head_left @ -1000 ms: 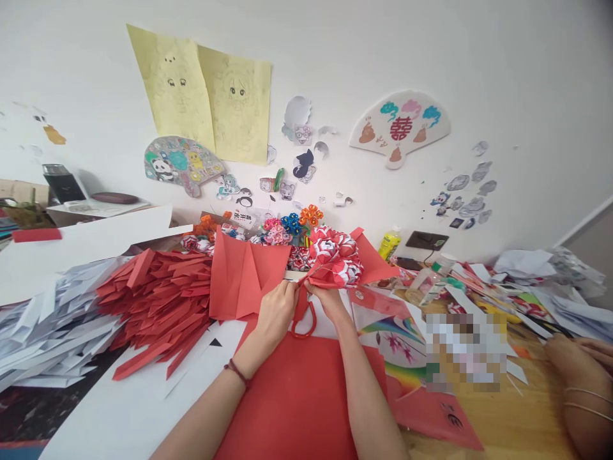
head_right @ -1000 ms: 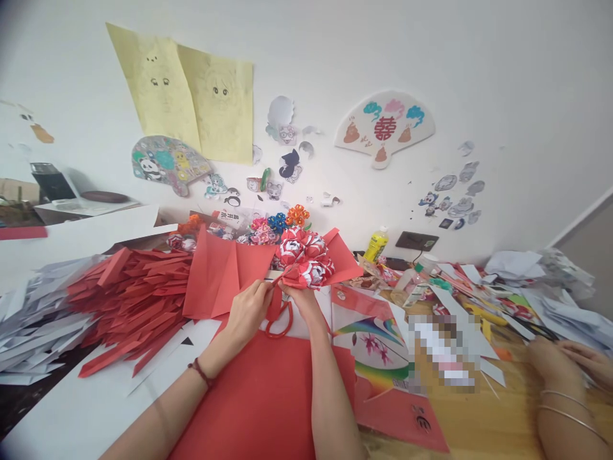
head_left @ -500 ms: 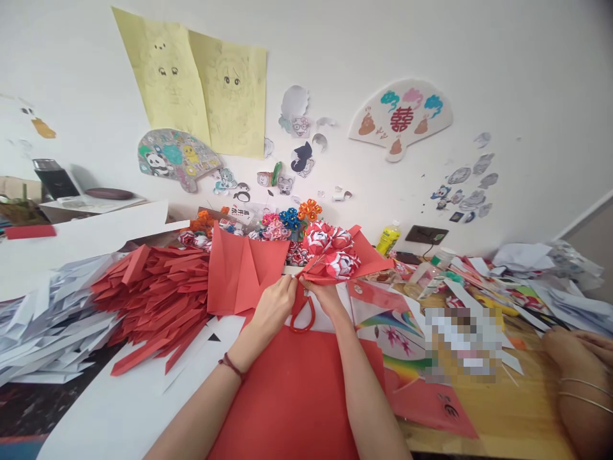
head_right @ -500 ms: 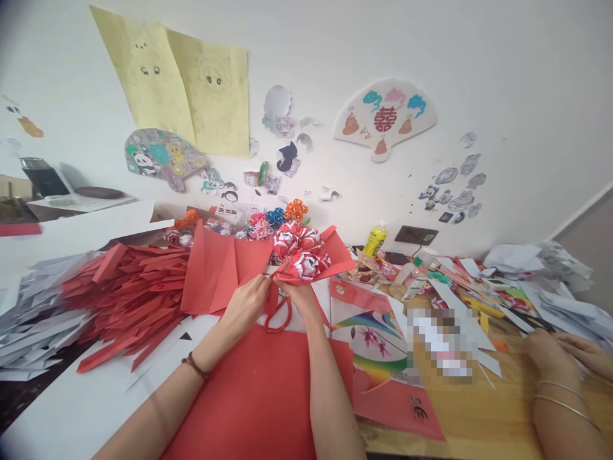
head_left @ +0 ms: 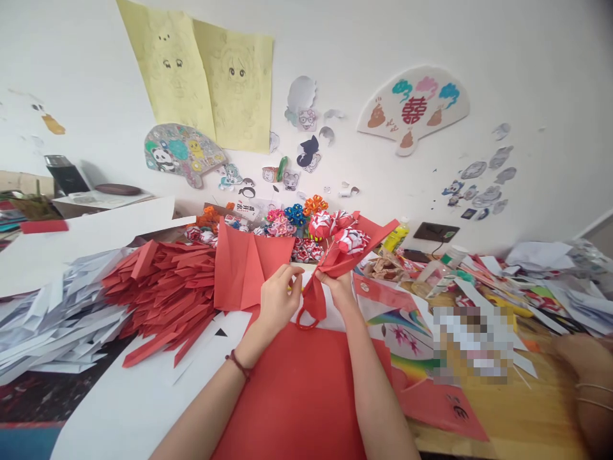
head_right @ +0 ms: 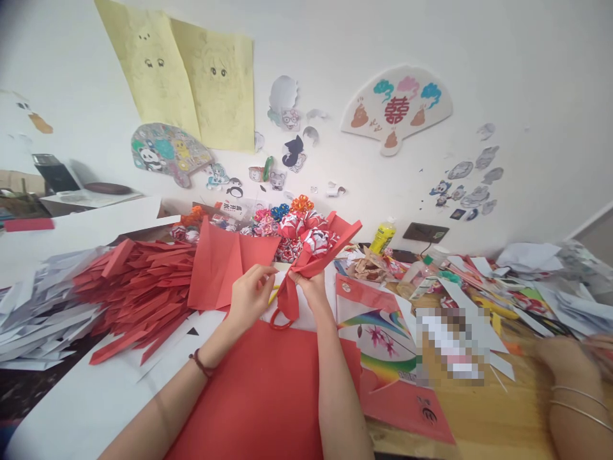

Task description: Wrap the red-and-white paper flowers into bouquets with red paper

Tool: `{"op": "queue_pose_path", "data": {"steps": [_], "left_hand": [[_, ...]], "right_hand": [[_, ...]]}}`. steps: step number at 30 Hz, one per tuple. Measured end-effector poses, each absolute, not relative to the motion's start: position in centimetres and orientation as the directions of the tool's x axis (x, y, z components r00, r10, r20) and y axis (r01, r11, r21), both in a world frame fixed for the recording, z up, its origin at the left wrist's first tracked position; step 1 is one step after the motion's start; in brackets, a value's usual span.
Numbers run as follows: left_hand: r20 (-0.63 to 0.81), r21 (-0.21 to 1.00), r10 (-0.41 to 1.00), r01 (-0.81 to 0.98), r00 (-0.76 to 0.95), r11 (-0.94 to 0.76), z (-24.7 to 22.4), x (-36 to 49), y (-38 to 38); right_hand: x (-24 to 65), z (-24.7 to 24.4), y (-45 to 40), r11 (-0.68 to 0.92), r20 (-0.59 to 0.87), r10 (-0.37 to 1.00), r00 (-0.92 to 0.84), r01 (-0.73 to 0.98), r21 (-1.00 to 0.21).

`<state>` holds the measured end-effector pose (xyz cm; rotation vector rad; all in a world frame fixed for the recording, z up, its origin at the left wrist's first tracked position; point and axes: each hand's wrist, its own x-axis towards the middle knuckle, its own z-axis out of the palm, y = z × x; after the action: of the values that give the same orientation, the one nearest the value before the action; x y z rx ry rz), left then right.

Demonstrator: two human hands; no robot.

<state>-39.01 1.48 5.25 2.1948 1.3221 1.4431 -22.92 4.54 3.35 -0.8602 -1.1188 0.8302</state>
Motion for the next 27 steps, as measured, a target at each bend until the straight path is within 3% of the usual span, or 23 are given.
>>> {"op": "queue_pose_path", "data": {"steps": [5,10,13,16,21,27], "left_hand": [[0.502,0.772,0.85,0.362,0.157,-0.523,5.5,-39.0,2.3],[0.405,0.853,0.889,0.26,0.215,-0.452,5.2,-39.1,2.6],[0.338,0.901,0.881,0.157,0.331,-0.405,5.2,-39.2,2.6],[0.22,0.967,0.856,0.007,0.468,-0.253,5.8,-39.4,2.4],[0.072,0.996,0.838,-0.076,0.541,-0.037,6.9,-39.8,1.9],[0.04,0.993,0.855,-0.117,0.517,0.025,6.7,-40.1,1.9]], "right_hand": [[-22.9,2.9,4.7,0.31,0.298,0.951,0.086,-0.277,-0.909],[-23.2,3.1,4.7,0.255,0.248,0.967,0.064,-0.344,-0.904],[-23.1,3.4,4.7,0.224,0.235,0.972,0.014,-0.354,-0.908],[-22.8,3.7,4.7,0.23,0.267,0.962,-0.049,-0.378,-0.897],[-22.7,3.8,4.7,0.251,0.287,0.957,-0.041,-0.377,-0.892],[-22.8,3.6,4.5,0.174,0.234,0.969,-0.08,-0.45,-0.876]]}}
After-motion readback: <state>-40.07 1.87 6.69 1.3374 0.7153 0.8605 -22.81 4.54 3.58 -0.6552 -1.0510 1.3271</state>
